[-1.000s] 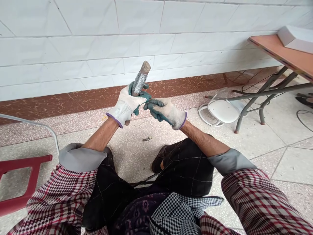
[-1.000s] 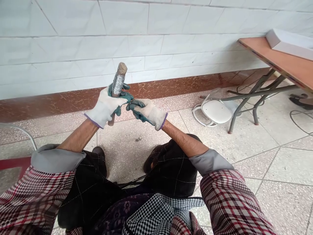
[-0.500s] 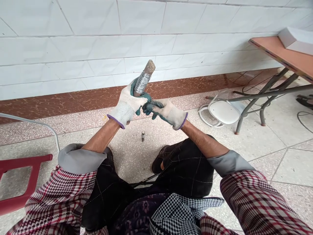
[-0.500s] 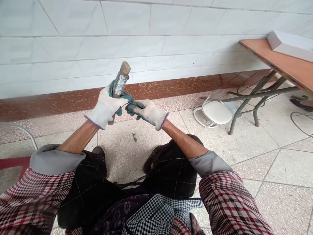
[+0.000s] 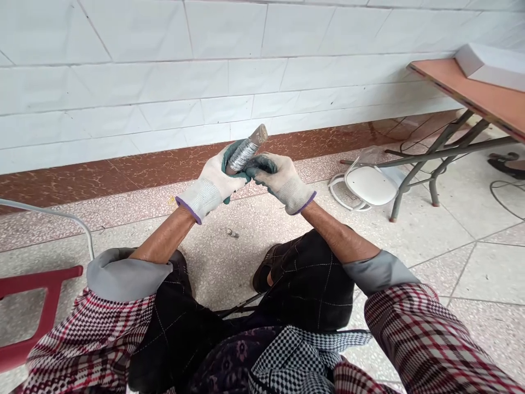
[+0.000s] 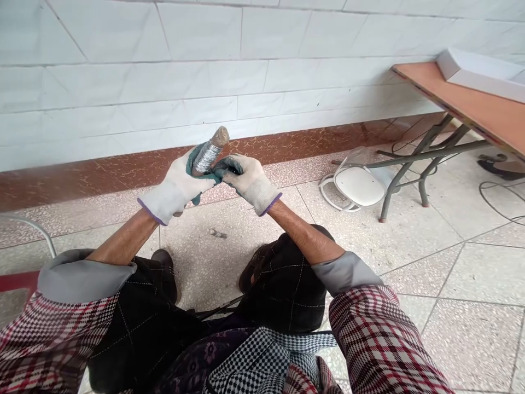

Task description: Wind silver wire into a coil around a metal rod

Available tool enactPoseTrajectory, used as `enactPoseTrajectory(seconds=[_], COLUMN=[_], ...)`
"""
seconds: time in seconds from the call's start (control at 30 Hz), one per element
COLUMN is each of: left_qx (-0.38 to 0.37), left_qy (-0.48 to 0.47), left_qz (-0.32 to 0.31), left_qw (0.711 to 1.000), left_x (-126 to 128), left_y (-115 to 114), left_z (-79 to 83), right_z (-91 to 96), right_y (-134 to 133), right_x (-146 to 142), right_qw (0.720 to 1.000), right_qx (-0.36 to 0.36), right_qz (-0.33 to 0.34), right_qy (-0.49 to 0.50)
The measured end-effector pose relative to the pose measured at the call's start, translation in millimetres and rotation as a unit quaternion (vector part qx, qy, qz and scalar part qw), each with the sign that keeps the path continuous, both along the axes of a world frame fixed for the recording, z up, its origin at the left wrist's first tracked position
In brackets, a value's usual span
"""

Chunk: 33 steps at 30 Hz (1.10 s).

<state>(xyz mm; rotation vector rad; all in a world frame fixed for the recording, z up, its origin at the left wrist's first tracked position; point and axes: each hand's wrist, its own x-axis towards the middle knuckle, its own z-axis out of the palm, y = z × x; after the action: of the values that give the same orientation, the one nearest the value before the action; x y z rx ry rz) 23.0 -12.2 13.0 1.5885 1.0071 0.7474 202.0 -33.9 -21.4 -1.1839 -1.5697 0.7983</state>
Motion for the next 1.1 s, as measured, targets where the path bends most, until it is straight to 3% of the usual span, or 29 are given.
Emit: enactPoseTrajectory(seconds=[0.13, 0.27, 0.37, 0.47, 0.57, 0.67, 0.73, 0.97, 1.1], left_qx=[0.007, -0.024, -0.071, -0.105, -0.103, -0.069, -0.032, 0.156, 0.192], left_qy=[-0.003, -0.024, -0.053, -0.068, -0.057, -0.033, -0.006, 0.078, 0.155], left_qz=[0.025, 0.046, 0.012, -0.056, -0.061, -0.004, 0.030, 0.062, 0.048], left_qw=[1.000, 0.998, 0.996, 0.991, 0.991, 0.997, 0.999, 0.983, 0.968], left_x=[3.3, 7.2, 3.3, -3.3, -5.3, -2.2, 0.3, 5.8, 8.9], left_y=[-6.4, -9.3, -10.4, -12.6, -15.0, -13.8, -9.7, 8.5, 7.0], left_z=[1.8, 5.8, 10.6, 16.2, 20.5, 18.8, 12.6, -15.4, -19.3], right_z=[-0.9, 2.1, 9.9, 17.5, 19.0, 13.9, 8.7, -5.9, -11.8], right_y=[0.6, -0.5, 0.3, 2.3, -1.0, -10.3, -15.4, -9.6, -3.1], right_x=[-0.6, -0.2, 6.9, 18.8, 25.2, 18.5, 9.0, -13.7, -12.1], right_qw=[0.996, 0.998, 0.995, 0.984, 0.989, 0.999, 0.999, 0.998, 0.994], right_qx=[0.058, 0.039, 0.042, 0.086, 0.080, -0.003, -0.031, -0.011, -0.004], right_qz=[-0.026, -0.014, 0.000, -0.037, -0.086, -0.052, -0.025, -0.056, -0.110], right_qy=[-0.054, -0.045, -0.089, -0.149, -0.094, 0.010, 0.029, 0.028, -0.013])
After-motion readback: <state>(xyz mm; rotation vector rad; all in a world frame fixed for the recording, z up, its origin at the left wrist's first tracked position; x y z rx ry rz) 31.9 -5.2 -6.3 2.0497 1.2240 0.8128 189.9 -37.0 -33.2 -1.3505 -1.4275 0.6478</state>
